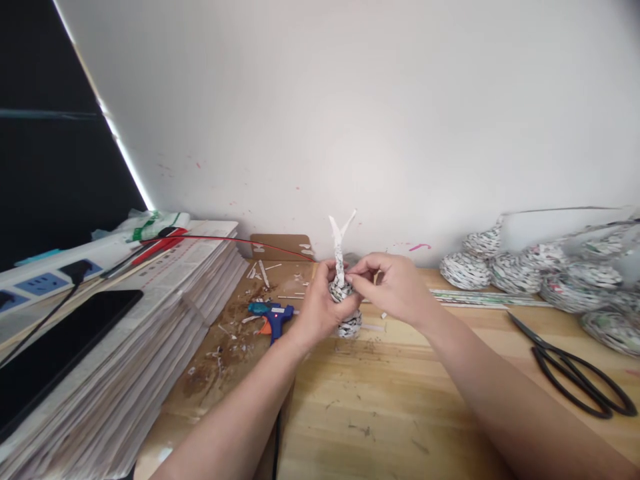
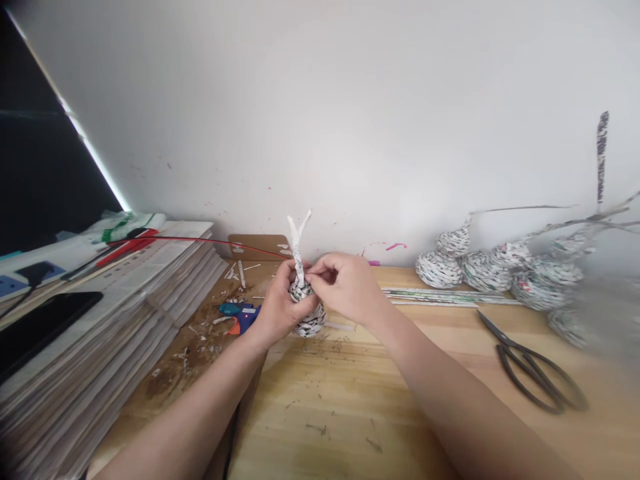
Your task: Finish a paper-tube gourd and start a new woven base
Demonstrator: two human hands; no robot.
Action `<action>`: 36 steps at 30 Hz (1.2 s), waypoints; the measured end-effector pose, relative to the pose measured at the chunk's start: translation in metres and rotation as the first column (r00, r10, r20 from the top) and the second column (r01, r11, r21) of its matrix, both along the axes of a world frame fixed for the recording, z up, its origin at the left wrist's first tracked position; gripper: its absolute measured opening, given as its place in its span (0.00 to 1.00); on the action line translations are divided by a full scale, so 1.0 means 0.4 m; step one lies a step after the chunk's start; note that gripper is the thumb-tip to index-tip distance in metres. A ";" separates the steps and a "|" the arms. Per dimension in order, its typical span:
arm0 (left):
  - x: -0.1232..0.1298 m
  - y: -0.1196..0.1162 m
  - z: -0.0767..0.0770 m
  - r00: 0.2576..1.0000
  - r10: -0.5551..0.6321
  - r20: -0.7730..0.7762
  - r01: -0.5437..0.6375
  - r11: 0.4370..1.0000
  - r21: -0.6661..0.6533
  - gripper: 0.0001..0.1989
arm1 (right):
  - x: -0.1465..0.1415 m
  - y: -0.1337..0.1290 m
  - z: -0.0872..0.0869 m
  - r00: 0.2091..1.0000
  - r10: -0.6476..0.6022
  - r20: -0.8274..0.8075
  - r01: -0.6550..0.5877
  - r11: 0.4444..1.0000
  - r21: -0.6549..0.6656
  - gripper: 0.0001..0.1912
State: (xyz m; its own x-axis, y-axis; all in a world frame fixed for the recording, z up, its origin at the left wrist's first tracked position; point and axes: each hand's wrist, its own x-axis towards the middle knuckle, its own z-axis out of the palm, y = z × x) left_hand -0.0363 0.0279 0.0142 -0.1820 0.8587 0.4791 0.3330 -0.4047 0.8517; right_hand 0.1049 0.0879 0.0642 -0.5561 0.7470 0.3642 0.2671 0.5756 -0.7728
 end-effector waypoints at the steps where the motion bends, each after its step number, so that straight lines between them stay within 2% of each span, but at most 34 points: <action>1: 0.002 -0.001 0.003 1.000 0.008 -0.002 -0.008 1.000 0.006 0.19 | 0.000 -0.008 0.004 1.000 -0.022 0.009 0.021 0.997 0.070 0.05; 3: 0.005 -0.003 0.005 1.000 0.026 0.007 -0.026 1.000 0.005 0.16 | -0.002 -0.019 0.008 0.998 -0.064 0.005 0.062 0.982 0.181 0.04; 5: 0.007 -0.004 0.006 0.999 0.034 0.039 -0.033 0.999 -0.010 0.15 | -0.005 -0.024 0.008 0.996 -0.085 -0.014 0.087 0.976 0.201 0.04; 6: 0.007 -0.005 0.007 0.997 0.031 0.067 -0.030 0.999 -0.017 0.15 | -0.006 -0.023 0.007 0.996 -0.087 -0.024 0.090 0.982 0.164 0.04; 8: 0.007 -0.007 0.010 0.991 -0.001 0.137 0.005 0.999 -0.033 0.14 | -0.007 -0.016 0.004 0.998 -0.056 -0.041 0.056 0.998 0.003 0.04; 11: 0.005 -0.009 0.012 0.964 -0.083 0.253 0.100 0.994 -0.054 0.14 | -0.004 0.001 0.000 0.996 0.012 -0.085 -0.033 0.967 -0.251 0.05; 15: 0.002 -0.006 0.004 0.896 -0.190 0.402 0.216 0.976 -0.020 0.14 | 0.002 0.019 -0.003 0.994 0.012 -0.111 -0.049 0.940 -0.338 0.07; 18: -0.003 0.000 -0.007 0.839 -0.211 0.502 0.229 0.973 0.026 0.13 | 0.006 0.020 -0.001 0.994 0.004 -0.106 -0.039 0.943 -0.331 0.08; 20: -0.007 0.005 -0.013 0.826 -0.190 0.530 0.211 0.977 0.021 0.11 | 0.006 0.013 0.001 0.996 0.002 -0.092 -0.029 0.956 -0.293 0.07; 24: -0.016 0.014 -0.016 0.807 -0.168 0.566 0.211 0.977 -0.011 0.09 | 0.002 -0.008 0.002 0.997 -0.055 -0.044 0.050 0.993 -0.104 0.05; 26: -0.019 0.017 -0.014 0.769 -0.161 0.618 0.229 0.973 -0.032 0.11 | 0.000 -0.015 0.002 0.997 -0.059 -0.057 0.056 0.997 -0.052 0.05; 31: -0.024 0.019 -0.008 0.651 -0.132 0.747 0.265 0.962 -0.061 0.16 | 0.005 -0.013 0.007 0.983 0.095 -0.159 -0.115 0.986 -0.117 0.10; 36: -0.030 0.015 -0.007 0.645 -0.143 0.750 0.273 0.961 -0.051 0.17 | 0.015 -0.011 0.017 0.978 0.093 -0.186 -0.115 0.988 -0.107 0.10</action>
